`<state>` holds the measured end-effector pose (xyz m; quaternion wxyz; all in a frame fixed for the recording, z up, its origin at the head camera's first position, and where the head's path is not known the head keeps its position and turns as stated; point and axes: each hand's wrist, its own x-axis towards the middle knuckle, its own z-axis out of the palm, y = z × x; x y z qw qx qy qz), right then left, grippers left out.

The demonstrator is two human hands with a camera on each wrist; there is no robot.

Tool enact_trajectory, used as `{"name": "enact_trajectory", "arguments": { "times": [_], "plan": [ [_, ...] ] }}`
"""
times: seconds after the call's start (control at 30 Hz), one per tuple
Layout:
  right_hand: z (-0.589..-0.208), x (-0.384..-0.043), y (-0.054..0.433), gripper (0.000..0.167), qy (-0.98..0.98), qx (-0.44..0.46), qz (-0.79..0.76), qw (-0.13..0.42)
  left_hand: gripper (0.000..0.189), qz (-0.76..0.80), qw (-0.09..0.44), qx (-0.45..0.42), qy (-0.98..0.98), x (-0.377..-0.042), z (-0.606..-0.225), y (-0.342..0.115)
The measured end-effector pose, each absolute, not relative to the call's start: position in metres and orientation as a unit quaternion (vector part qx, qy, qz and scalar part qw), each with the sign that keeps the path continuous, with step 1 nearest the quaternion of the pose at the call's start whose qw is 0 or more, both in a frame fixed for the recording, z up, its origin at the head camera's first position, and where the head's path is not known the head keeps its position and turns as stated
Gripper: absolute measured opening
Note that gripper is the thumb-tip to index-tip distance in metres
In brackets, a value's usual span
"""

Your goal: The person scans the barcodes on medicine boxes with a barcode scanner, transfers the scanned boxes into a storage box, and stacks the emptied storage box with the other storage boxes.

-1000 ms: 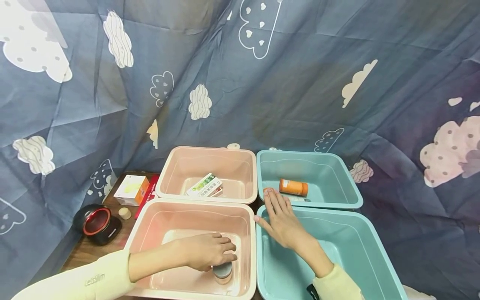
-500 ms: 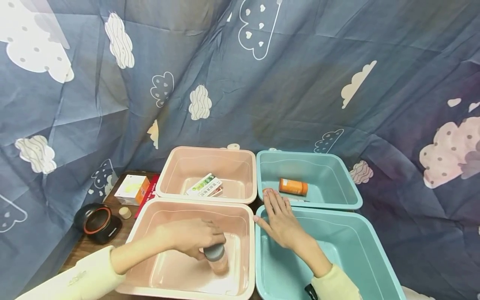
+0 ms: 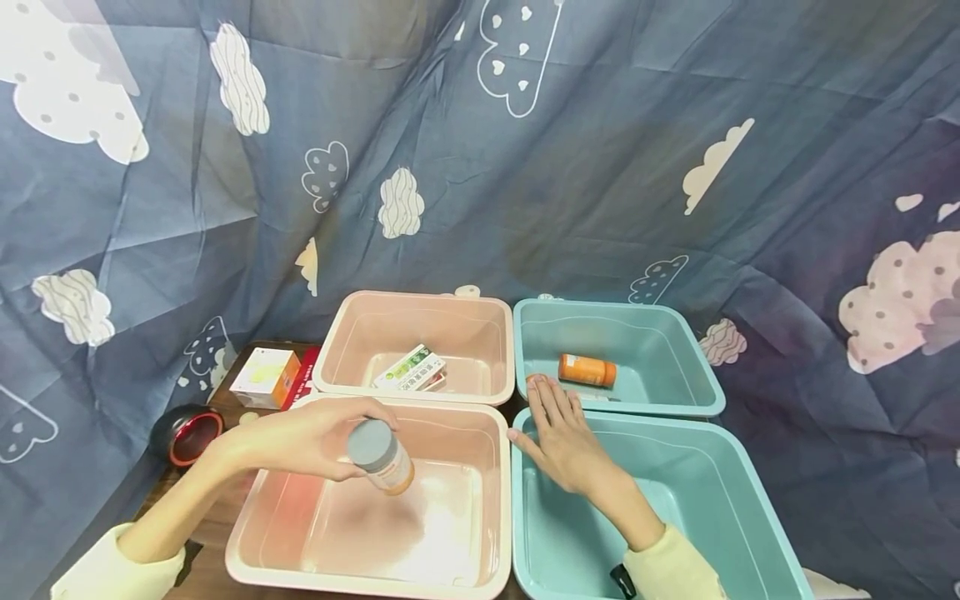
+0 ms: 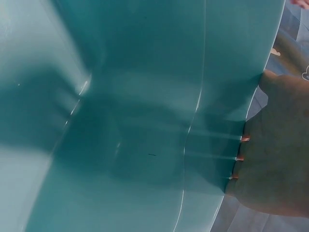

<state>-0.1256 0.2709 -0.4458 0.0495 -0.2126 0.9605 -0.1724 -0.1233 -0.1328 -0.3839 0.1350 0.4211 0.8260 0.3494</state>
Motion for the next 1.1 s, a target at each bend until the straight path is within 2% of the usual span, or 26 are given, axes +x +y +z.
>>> {"name": "enact_trajectory", "arguments": {
  "times": [0.2,0.4,0.57,0.73,0.97,1.1],
  "plan": [
    [-0.458,-0.128,0.278,0.085,0.953,-0.231,-0.195,0.013,0.054,0.572,0.091,0.395,0.713,-0.102,-0.388,-0.154],
    [-0.459,-0.128,0.278,0.085,0.955,-0.229,-0.19,0.007,0.06,0.692,-0.046,0.386,0.608,-0.077,-0.387,-0.179],
    [-0.452,-0.126,0.276,0.085,0.957,-0.22,-0.188,0.013,0.055,0.72,-0.133,0.301,0.611,-0.064,-0.395,-0.215],
    [-0.449,-0.126,0.275,0.086,0.96,-0.217,-0.175,0.021,0.052,0.761,-0.182,0.18,0.597,-0.063,-0.41,-0.244],
    [-0.452,-0.128,0.273,0.086,0.962,-0.214,-0.166,0.044,0.057,0.725,-0.2,-0.035,0.659,-0.066,-0.447,-0.261],
    [-0.459,-0.131,0.275,0.088,0.962,-0.211,-0.165,0.051,0.055,0.615,-0.213,-0.135,0.748,-0.067,-0.461,-0.257]
  ]
}}
